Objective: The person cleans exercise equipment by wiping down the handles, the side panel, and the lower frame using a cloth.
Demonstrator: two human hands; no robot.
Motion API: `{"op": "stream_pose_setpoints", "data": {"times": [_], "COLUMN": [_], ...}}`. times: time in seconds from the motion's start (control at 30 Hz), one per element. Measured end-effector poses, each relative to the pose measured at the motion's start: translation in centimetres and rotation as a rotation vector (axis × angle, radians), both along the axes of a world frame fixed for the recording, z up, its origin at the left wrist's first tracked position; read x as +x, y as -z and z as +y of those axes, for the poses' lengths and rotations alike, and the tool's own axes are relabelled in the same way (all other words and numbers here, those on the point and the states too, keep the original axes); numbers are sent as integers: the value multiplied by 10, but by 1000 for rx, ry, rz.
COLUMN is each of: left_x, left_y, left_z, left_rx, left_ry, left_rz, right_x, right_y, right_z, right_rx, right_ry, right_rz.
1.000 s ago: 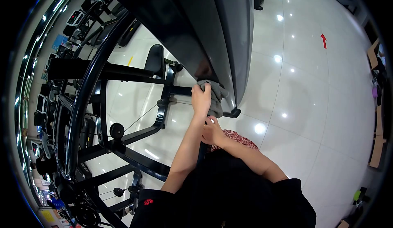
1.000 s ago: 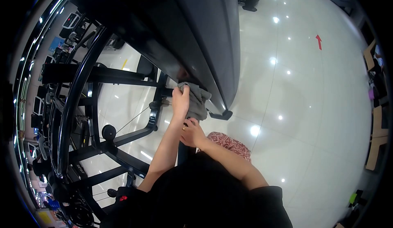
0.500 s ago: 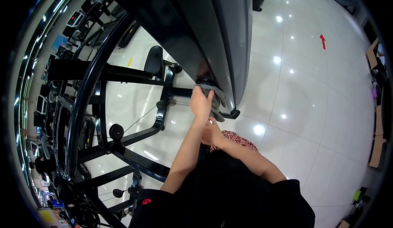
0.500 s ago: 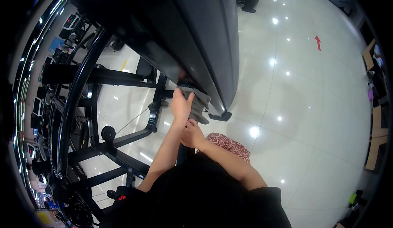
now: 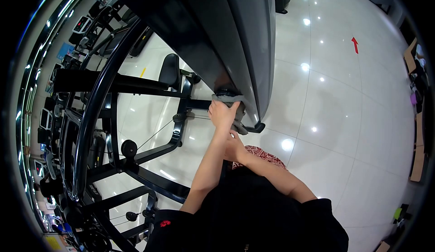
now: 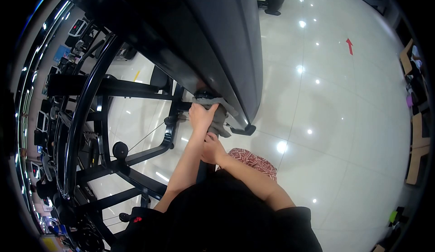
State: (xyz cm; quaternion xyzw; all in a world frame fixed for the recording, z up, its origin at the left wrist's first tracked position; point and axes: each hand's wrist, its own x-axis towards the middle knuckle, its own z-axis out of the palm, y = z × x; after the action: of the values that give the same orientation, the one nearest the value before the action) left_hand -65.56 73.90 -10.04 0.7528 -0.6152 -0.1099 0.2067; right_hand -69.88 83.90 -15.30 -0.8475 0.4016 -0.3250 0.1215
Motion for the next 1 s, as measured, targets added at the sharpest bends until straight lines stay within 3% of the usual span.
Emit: {"op": "stream_pose_setpoints", "data": {"times": [0.4,0.77,1.0], "left_x": [-7,-7,-8], "left_y": [-41,-54,-28], "left_z": [3,-4,-7], "left_rx": [-188,93,236], "left_ry": [-113,-99,-86], "left_rz": [179,11,-71], "right_x": [1,-1,0], "right_y": [5,-6,4], "right_z": [-2,0,-1], "right_rx": [-5,-66,-47], "right_ry": [-16,6,-10], "right_rz": [-26,-71,-86]}}
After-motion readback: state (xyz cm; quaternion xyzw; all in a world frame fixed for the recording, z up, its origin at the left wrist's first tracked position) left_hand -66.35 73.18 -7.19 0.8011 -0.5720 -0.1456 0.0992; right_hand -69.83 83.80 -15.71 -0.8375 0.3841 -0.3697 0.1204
